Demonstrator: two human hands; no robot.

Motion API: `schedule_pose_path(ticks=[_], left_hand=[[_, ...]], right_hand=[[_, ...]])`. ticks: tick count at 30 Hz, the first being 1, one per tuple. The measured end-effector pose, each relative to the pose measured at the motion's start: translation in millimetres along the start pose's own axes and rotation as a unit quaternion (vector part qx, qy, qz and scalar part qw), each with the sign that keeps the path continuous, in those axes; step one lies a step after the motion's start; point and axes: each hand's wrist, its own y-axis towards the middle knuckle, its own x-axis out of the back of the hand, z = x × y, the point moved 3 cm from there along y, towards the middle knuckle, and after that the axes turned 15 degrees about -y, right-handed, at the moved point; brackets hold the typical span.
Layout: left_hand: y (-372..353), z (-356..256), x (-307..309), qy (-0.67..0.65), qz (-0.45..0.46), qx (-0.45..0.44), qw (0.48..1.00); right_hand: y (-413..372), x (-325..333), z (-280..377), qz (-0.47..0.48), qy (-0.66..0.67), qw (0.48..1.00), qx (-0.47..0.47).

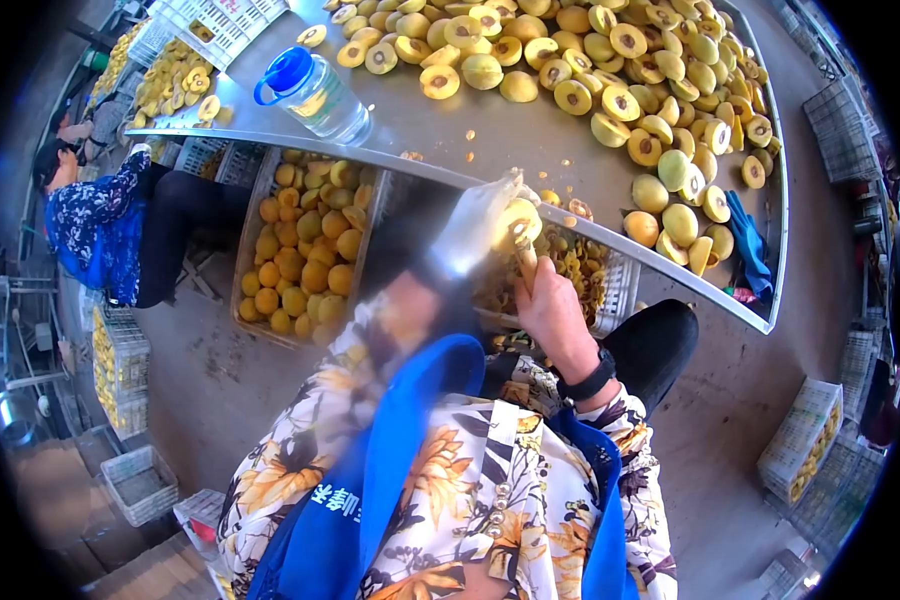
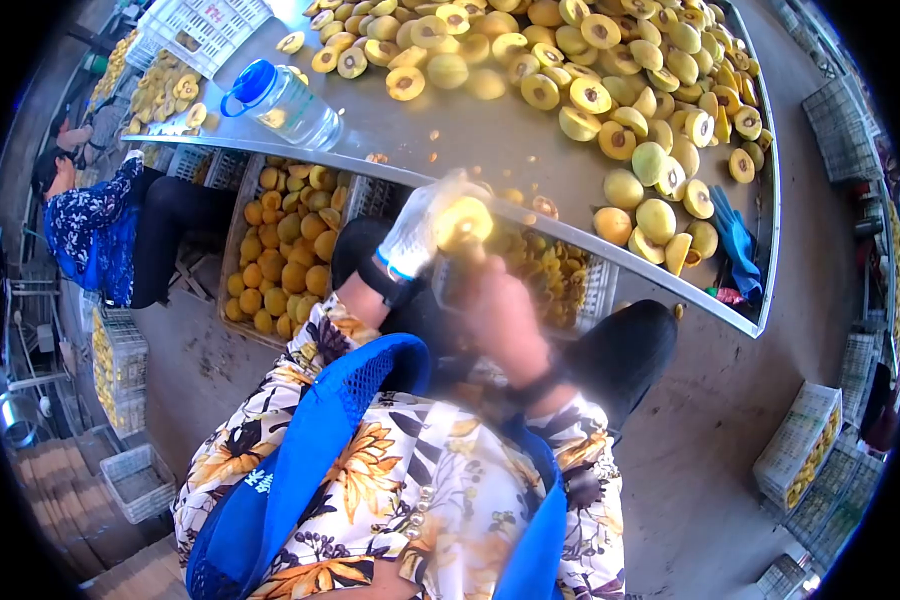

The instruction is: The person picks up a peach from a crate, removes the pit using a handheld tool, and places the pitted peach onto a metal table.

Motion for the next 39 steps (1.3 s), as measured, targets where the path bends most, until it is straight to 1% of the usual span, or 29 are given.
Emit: schedule_pose_path(ticks=[1,2,3,4,7,10,11,12,13,15,18,19,20,21,22,23,24,26,28,30,31,32,34,35,38,39], left_hand=[[0.0,13.5,1.3,-0.179,0.010,0.167,0.970],[0.4,9.0,1.2,-0.239,-0.025,0.199,0.950],[1.1,2.3,-1.1,-0.298,-0.061,0.229,0.925],[0.1,-1.6,-4.6,-0.356,-0.097,0.257,0.893],[-14.9,-9.3,-18.0,-0.288,-0.213,0.115,0.926],[-18.7,-8.1,-19.4,-0.416,-0.222,0.147,0.870],[-17.7,-13.7,-17.4,-0.357,-0.251,0.224,0.871],[-18.9,-2.5,-15.8,-0.343,-0.230,0.176,0.894],[-22.2,17.8,-14.3,-0.327,-0.208,0.129,0.913],[-20.1,23.6,-11.7,-0.398,-0.184,0.198,0.877],[-16.0,12.4,-13.4,-0.470,-0.138,0.295,0.820],[-15.3,9.5,-9.9,-0.344,-0.156,0.181,0.908],[-17.5,3.9,-10.6,-0.206,-0.169,0.059,0.962],[-18.9,5.2,-10.7,-0.189,-0.173,0.045,0.966],[-20.4,6.7,-11.0,-0.172,-0.177,0.030,0.969],[-20.2,12.2,-10.2,-0.279,-0.175,0.124,0.936],[-21.8,17.8,-11.2,-0.381,-0.172,0.215,0.883],[-29.7,58.0,-12.2,-0.447,-0.187,0.267,0.833],[-29.2,67.6,-18.6,-0.479,-0.201,0.297,0.801],[-24.0,42.4,-21.7,-0.479,-0.224,0.305,0.792],[-22.8,24.2,-18.2,-0.394,-0.172,0.253,0.867],[-22.1,13.0,-16.2,-0.406,-0.157,0.233,0.869],[-19.9,2.7,-15.8,-0.385,-0.254,0.239,0.854],[-19.9,12.3,-16.0,-0.414,-0.226,0.250,0.845],[-19.5,14.0,-11.3,-0.447,-0.123,0.262,0.846],[-19.4,16.2,-10.3,-0.438,-0.146,0.268,0.846]], right_hand=[[1.0,-0.3,-1.2,0.021,0.013,1.000,-0.009],[1.7,0.3,-1.8,0.041,0.025,0.999,-0.016],[0.2,6.0,-0.4,0.061,0.075,0.995,-0.034],[-0.5,8.3,1.6,0.051,0.090,0.994,-0.038],[-0.1,6.4,8.6,0.020,0.116,0.992,-0.041],[4.2,-21.5,-2.9,0.012,0.118,0.993,-0.029],[7.9,-37.0,-14.2,0.013,0.129,0.991,-0.020],[9.0,-40.6,-15.2,0.015,0.139,0.990,-0.010],[7.5,-42.1,-16.6,0.045,0.174,0.983,-0.038],[2.7,-27.0,0.1,0.104,0.244,0.960,-0.092],[-0.6,-17.9,10.8,0.169,0.343,0.913,-0.144],[-1.0,-19.0,10.6,0.177,0.363,0.902,-0.150],[-1.4,-20.6,10.2,0.185,0.383,0.892,-0.155],[-2.0,-22.1,10.0,0.193,0.403,0.880,-0.161],[-1.9,-23.1,10.6,0.196,0.398,0.883,-0.155],[-1.9,-24.8,11.9,0.200,0.393,0.885,-0.149],[-2.7,-27.1,13.3,0.205,0.388,0.887,-0.144],[-3.6,-33.3,16.1,0.205,0.379,0.891,-0.141],[-2.8,-38.2,15.0,0.195,0.370,0.897,-0.140],[-2.3,-42.4,11.0,0.185,0.360,0.904,-0.138],[-4.1,-39.1,11.8,0.179,0.404,0.890,-0.114],[-5.1,-36.1,12.0,0.193,0.437,0.869,-0.131],[-5.8,-37.4,7.5,0.230,0.510,0.820,-0.121],[-3.6,-43.8,-1.7,0.255,0.530,0.803,-0.098],[-2.1,-53.2,-9.8,0.286,0.569,0.769,-0.064],[-2.4,-54.7,-9.1,0.281,0.569,0.768,-0.087]])
